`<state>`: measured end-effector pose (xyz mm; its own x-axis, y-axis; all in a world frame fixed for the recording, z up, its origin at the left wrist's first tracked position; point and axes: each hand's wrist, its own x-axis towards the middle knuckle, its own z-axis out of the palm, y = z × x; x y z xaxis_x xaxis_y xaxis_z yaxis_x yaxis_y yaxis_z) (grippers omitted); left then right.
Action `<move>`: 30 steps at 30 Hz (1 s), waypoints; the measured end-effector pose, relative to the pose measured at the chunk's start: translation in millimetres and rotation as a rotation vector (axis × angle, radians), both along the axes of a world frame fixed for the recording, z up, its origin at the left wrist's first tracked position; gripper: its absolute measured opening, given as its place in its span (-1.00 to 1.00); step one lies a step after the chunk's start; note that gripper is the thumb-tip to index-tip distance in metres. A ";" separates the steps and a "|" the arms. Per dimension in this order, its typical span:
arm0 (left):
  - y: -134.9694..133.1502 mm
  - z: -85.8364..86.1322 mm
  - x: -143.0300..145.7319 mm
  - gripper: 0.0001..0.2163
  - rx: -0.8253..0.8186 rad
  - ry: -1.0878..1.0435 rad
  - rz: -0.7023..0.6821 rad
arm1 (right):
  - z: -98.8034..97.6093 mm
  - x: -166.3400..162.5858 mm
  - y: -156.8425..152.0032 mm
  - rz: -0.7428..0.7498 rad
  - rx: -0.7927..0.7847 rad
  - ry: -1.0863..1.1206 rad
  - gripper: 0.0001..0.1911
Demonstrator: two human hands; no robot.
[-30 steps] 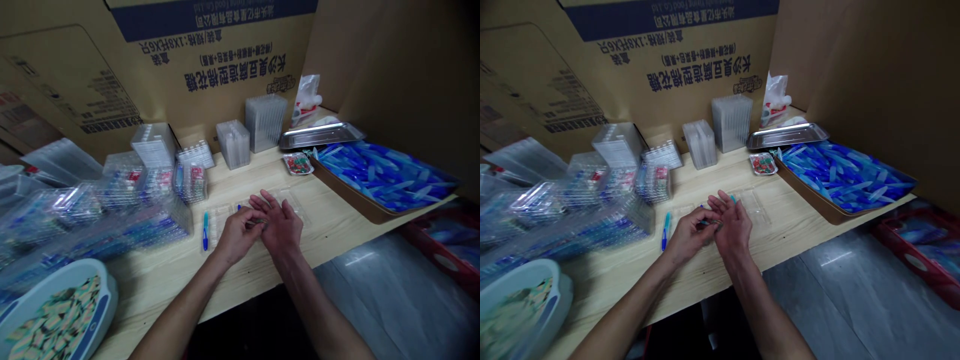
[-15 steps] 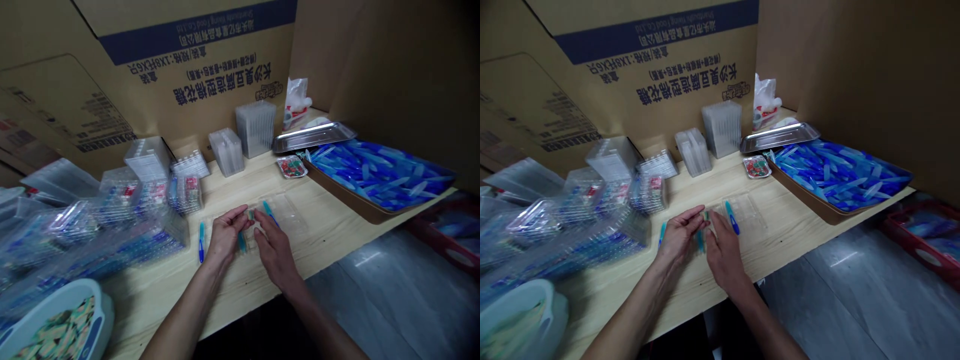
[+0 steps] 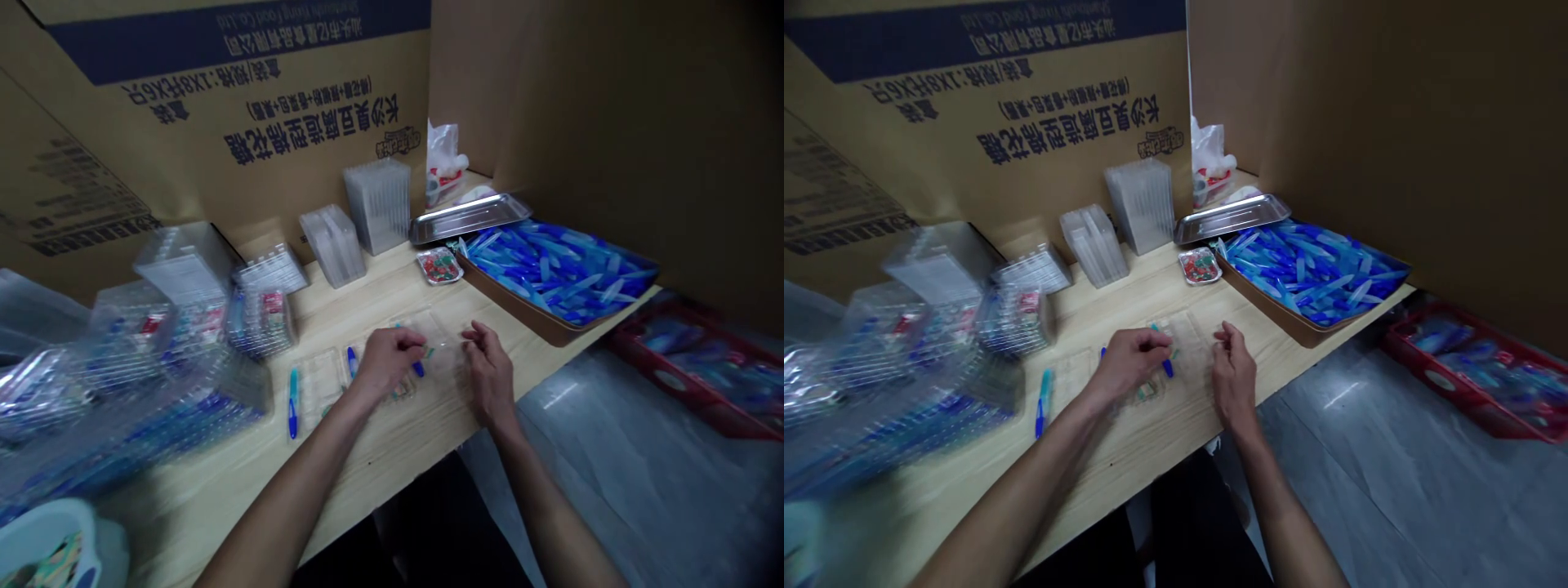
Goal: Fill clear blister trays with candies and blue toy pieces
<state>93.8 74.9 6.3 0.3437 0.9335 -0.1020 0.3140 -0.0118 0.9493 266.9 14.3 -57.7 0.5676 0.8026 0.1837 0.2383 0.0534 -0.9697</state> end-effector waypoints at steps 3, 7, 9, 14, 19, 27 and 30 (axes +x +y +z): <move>7.4 -6.5 26.9 -0.85 0.096 0.205 -0.155 | -3.7 -5.1 -1.7 0.038 -0.026 -0.027 -0.44; 16.6 -12.7 44.8 -0.80 0.217 0.369 -0.245 | -3.2 -8.5 -1.7 0.066 -0.040 -0.070 -0.44; 19.9 -13.1 49.3 -0.80 0.273 0.419 -0.285 | -3.9 -7.4 -0.7 0.081 -0.042 -0.092 -0.46; 19.9 -11.9 53.8 -0.73 0.451 0.588 -0.425 | -6.0 -4.2 -0.6 0.100 -0.057 -0.086 -0.48; 15.9 -19.4 50.4 -0.71 0.591 0.656 -0.451 | -8.2 -3.2 0.5 0.116 -0.064 -0.117 -0.52; 10.0 -26.4 44.9 -0.78 0.729 0.793 -0.443 | -6.0 -4.5 0.1 0.108 -0.059 -0.135 -0.60; 7.5 -25.4 46.7 -0.77 0.716 0.838 -0.415 | -5.2 -4.5 0.4 0.109 -0.075 -0.132 -0.63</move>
<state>140.5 82.3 -19.1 0.7095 0.7020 0.0616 0.6833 -0.7067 0.1836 262.4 14.7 -62.9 0.4519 0.8720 0.1882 0.3601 0.0147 -0.9328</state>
